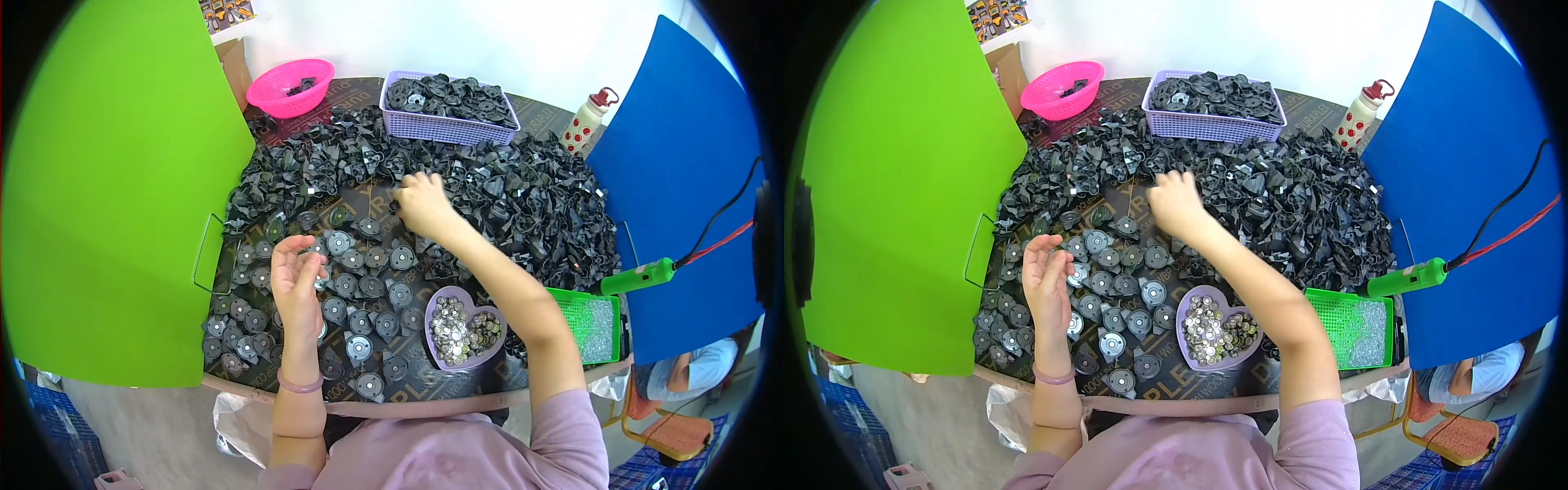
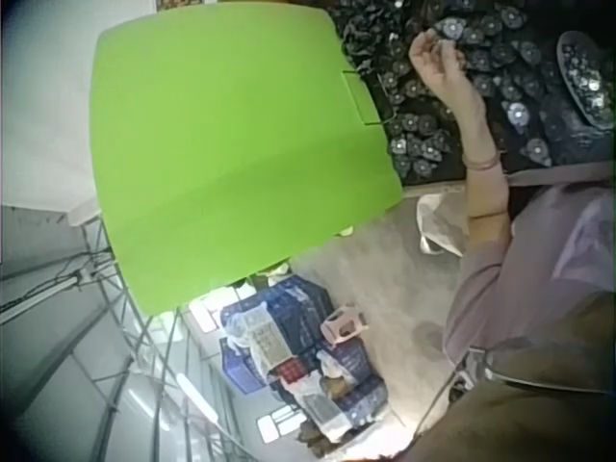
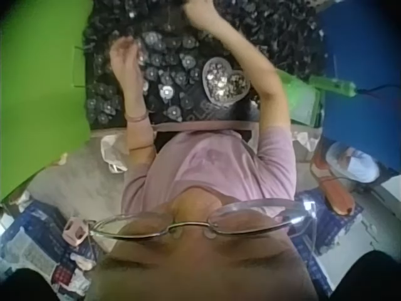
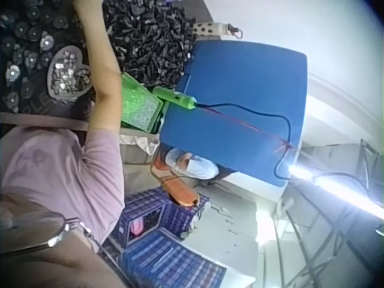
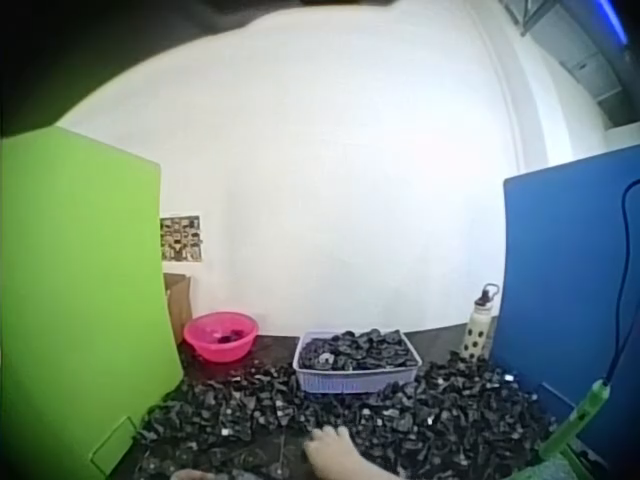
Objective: Assembling small metal components into black plastic toy bases.
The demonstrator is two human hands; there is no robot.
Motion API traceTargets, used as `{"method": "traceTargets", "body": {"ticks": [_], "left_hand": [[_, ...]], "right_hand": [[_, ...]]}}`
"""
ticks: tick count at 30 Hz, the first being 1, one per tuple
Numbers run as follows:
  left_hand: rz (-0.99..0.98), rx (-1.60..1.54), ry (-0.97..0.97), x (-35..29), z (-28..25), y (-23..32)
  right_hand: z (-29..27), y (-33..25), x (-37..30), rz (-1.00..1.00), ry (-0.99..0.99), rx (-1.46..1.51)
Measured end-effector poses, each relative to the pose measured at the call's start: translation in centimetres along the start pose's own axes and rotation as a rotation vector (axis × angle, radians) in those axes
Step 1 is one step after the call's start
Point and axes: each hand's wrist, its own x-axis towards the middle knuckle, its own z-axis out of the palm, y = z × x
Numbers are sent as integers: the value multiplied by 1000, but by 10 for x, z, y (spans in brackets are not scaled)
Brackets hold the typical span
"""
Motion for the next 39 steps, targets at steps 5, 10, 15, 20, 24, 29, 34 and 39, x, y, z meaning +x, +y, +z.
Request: {"method": "traceTargets", "body": {"ticks": [5,10,15,20,24,29,34,39], "left_hand": [[6,7,-9,0,-2,-1],[2,-18,-20,0,0,0],[7,-5,-15,-1,-2,0],[8,-31,-15,0,-2,1],[19,-23,-17,-1,-2,1],[13,-18,-14,1,-2,1],[-3,-9,-11,0,-4,0],[-2,-18,-24,-1,-2,-1]], "right_hand": [[21,-40,1,-57,3,507],[43,-48,2,-145,13,343],[38,-54,6,-181,84,307],[22,-10,16,-63,159,408],[29,33,4,-62,-5,148],[29,51,9,0,-47,-15],[19,46,19,79,56,-143],[38,39,32,-122,77,27]]}}
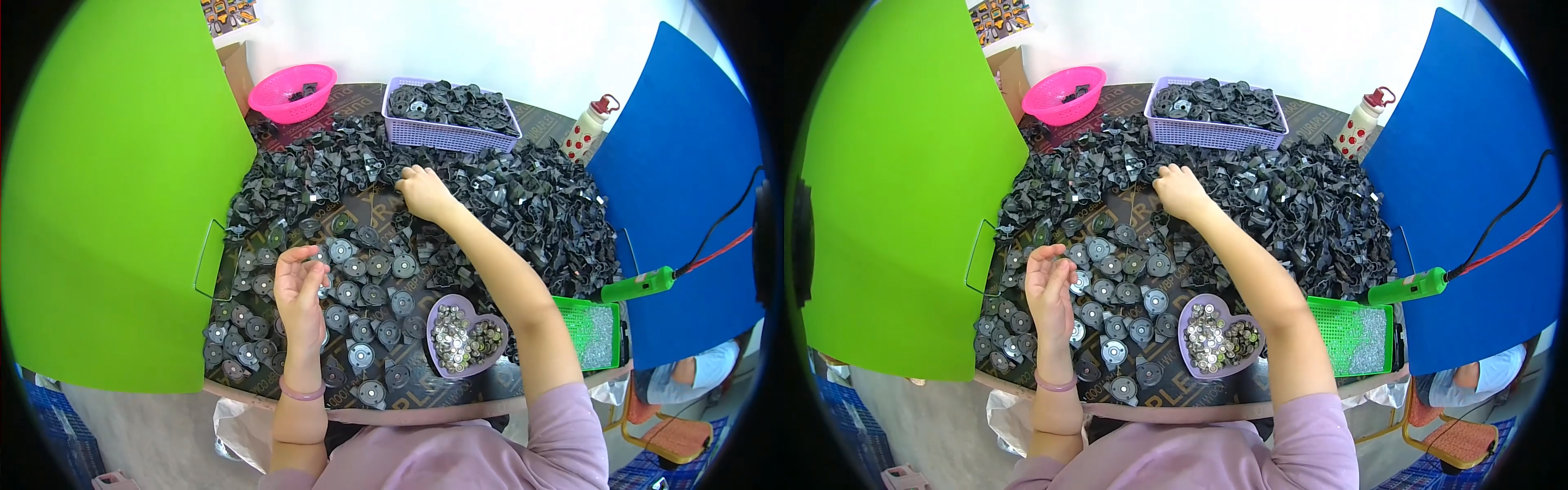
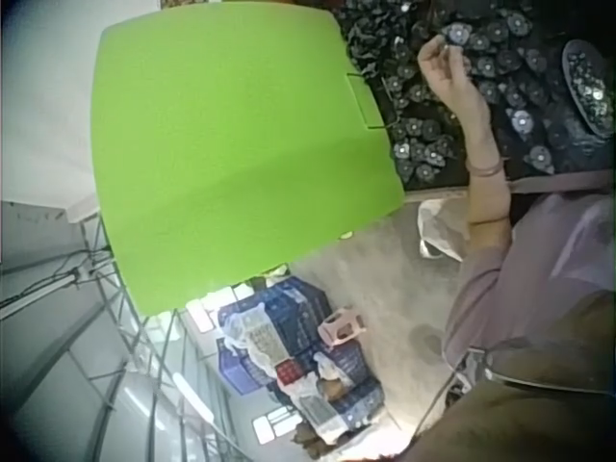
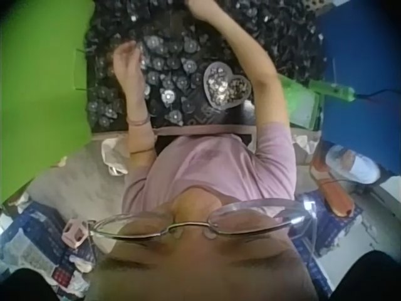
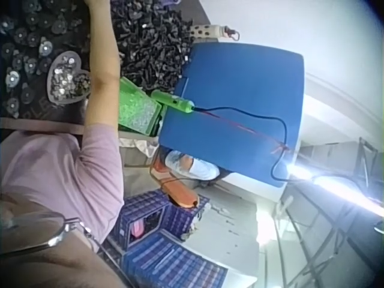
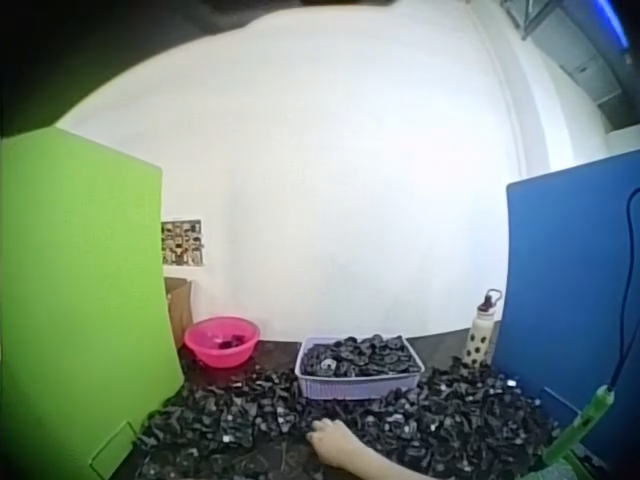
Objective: Assembling small metal components into black plastic toy bases.
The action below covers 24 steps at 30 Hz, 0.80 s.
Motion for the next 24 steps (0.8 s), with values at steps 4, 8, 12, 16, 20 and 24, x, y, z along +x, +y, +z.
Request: {"method": "traceTargets", "body": {"ticks": [4,8,12,16,20,24], "left_hand": [[-7,-4,7,2,0,-1],[-11,8,10,0,-2,1],[-18,0,15,2,-1,1],[-15,12,12,3,-2,-2],[-25,74,-24,2,-1,-4],[58,321,-127,8,3,-8]], "right_hand": [[16,0,13,122,-98,-208],[16,-14,27,256,-156,-133],[29,-6,31,275,-71,-189],[31,-1,30,236,-73,-206],[28,3,22,145,-88,-245],[18,5,13,210,-12,-174]]}}
